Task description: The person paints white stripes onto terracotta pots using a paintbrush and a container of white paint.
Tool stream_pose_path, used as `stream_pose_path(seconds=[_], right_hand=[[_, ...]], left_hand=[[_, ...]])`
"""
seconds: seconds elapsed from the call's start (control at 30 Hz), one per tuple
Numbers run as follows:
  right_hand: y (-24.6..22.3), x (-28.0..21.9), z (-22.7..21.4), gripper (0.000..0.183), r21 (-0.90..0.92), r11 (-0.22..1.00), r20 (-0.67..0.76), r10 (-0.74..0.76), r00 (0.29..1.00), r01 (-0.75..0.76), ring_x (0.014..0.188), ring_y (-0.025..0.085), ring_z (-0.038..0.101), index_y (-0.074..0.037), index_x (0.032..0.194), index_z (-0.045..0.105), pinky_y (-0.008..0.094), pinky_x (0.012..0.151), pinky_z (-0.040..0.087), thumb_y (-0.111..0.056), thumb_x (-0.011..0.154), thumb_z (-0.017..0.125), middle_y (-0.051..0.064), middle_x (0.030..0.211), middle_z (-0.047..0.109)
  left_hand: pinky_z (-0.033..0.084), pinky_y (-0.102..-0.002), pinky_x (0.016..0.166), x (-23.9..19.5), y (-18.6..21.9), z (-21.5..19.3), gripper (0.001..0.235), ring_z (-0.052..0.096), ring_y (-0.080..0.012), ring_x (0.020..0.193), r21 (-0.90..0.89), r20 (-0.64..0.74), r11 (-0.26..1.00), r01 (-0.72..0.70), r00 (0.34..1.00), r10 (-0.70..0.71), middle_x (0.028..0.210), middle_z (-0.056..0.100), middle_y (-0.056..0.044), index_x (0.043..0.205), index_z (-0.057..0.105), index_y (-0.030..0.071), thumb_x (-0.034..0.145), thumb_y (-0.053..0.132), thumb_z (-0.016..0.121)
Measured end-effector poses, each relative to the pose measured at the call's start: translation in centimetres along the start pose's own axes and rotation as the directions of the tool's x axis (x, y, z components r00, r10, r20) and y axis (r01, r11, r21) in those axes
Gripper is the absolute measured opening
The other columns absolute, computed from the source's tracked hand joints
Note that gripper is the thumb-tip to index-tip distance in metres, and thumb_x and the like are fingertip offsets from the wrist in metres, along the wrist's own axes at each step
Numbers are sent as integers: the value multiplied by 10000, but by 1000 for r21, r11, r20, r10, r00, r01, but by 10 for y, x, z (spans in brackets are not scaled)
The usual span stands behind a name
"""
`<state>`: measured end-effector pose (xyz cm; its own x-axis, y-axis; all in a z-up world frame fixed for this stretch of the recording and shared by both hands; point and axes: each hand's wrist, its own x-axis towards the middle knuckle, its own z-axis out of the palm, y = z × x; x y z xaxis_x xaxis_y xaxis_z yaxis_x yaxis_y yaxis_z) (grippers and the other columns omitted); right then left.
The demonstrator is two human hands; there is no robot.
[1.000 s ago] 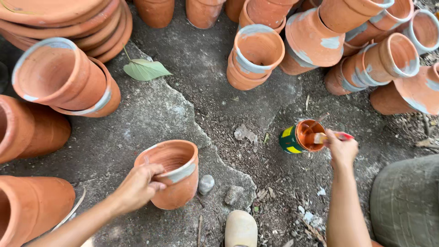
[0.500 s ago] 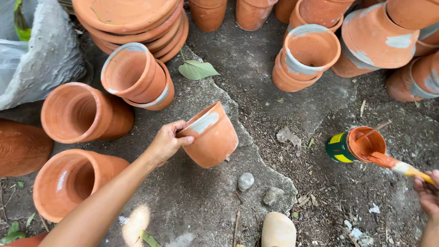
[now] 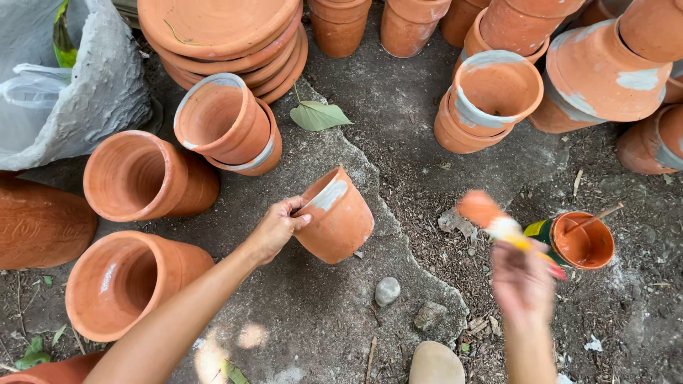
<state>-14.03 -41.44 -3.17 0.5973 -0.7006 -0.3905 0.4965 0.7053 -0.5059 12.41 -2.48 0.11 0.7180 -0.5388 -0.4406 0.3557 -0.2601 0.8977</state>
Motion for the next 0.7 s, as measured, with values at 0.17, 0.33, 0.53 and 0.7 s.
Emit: stream_pose_path(seconds=[0.17, 0.33, 0.53, 0.7], right_hand=[[117, -38, 90, 245, -482, 851, 185, 333, 924, -210, 1037, 296, 689, -25, 1138, 557, 469, 903, 597, -232, 1009, 584, 166, 1140, 679], [144, -5, 129, 250, -517, 844, 260, 317, 912, -147, 970, 301, 721, -10, 1113, 572, 474, 846, 618, -232, 1004, 608, 177, 1079, 702], [151, -44, 127, 157, -612, 604, 610, -50, 791, 510, 1041, 303, 700, 18, 1083, 572, 451, 950, 603, -132, 1050, 599, 169, 1114, 712], [163, -134, 116, 154, -138, 283, 990, 45, 131, 949, 1051, 298, 726, -26, 996, 651, 386, 950, 600, -136, 1046, 555, 158, 1118, 723]], left_hand=[[485, -301, 998, -12, 3, 2, 280, 625, -105, 1056, 12, 84, 1000, -27, 996, 26, 1139, 715, -40, 1222, 678, 20, 953, 23, 599], [470, -280, 1018, -27, 1, -3, 348, 624, -69, 1093, -22, 143, 1000, -8, 990, 11, 1178, 702, 2, 1252, 638, 45, 909, 12, 592], [421, -344, 959, -21, -33, -11, 321, 564, -123, 1033, -240, 109, 970, 38, 994, -12, 1065, 665, -62, 1163, 668, -18, 936, 162, 532], [431, -349, 1073, -8, -51, -1, 441, 621, -173, 1098, -403, -17, 914, 38, 999, -48, 1078, 714, -99, 1077, 681, -15, 1002, 329, 415]])
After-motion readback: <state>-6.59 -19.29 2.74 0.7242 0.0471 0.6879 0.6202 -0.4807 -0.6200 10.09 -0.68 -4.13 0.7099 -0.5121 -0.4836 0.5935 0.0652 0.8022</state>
